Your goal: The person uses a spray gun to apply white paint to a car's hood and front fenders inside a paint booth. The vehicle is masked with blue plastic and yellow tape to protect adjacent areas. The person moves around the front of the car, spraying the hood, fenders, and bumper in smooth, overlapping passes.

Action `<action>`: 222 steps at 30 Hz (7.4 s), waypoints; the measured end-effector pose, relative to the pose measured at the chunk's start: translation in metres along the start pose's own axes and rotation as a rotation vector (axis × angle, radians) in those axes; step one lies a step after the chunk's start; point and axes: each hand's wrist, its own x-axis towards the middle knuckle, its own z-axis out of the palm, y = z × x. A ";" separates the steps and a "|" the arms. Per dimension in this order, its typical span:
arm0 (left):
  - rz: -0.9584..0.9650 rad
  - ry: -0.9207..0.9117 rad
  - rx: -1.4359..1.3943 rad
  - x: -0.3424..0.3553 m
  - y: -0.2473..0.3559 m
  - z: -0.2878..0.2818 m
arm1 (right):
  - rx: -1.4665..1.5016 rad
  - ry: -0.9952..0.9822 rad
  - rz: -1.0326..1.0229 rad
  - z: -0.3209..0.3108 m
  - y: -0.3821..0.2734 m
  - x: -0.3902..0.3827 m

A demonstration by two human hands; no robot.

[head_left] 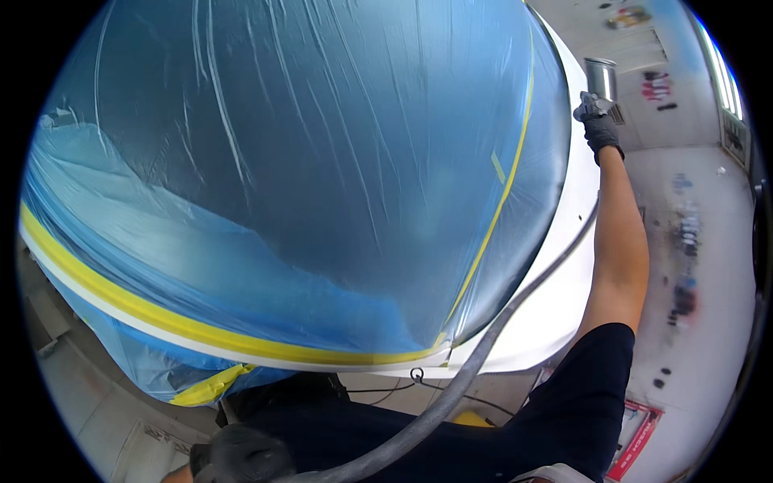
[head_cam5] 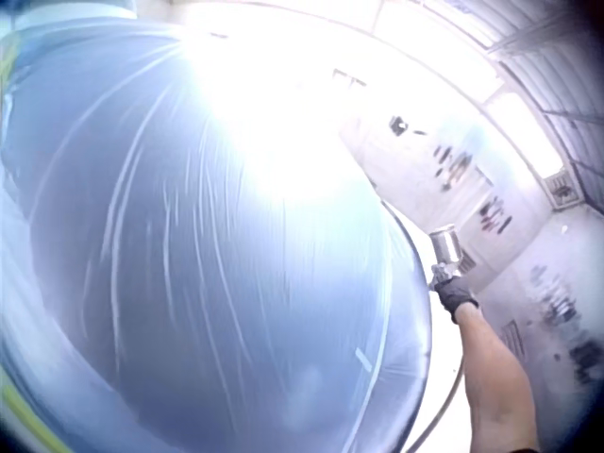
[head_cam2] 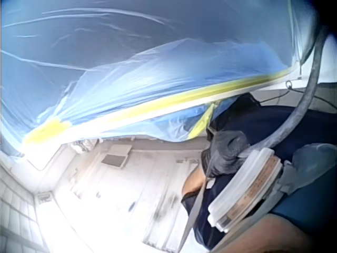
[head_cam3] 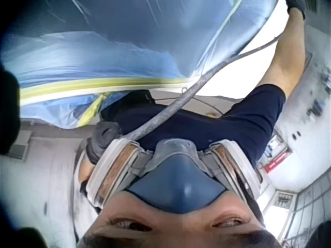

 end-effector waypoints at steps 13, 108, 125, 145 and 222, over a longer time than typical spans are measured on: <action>0.014 -0.015 0.079 0.078 0.053 -0.078 | 0.581 0.736 -0.079 0.047 -0.002 0.050; -0.643 -0.777 -0.211 -0.197 -0.074 -0.359 | 0.129 -0.277 0.593 -0.044 -0.106 -0.608; -1.216 -0.152 -0.156 -0.305 -0.227 -0.205 | 1.079 0.506 0.732 0.065 0.116 -0.996; -1.006 -0.808 0.845 -0.268 -0.237 0.404 | 1.304 0.158 0.383 -0.002 0.645 -1.030; -0.986 1.066 -0.809 1.052 0.127 2.706 | 0.333 -1.704 -1.088 -0.324 1.851 0.421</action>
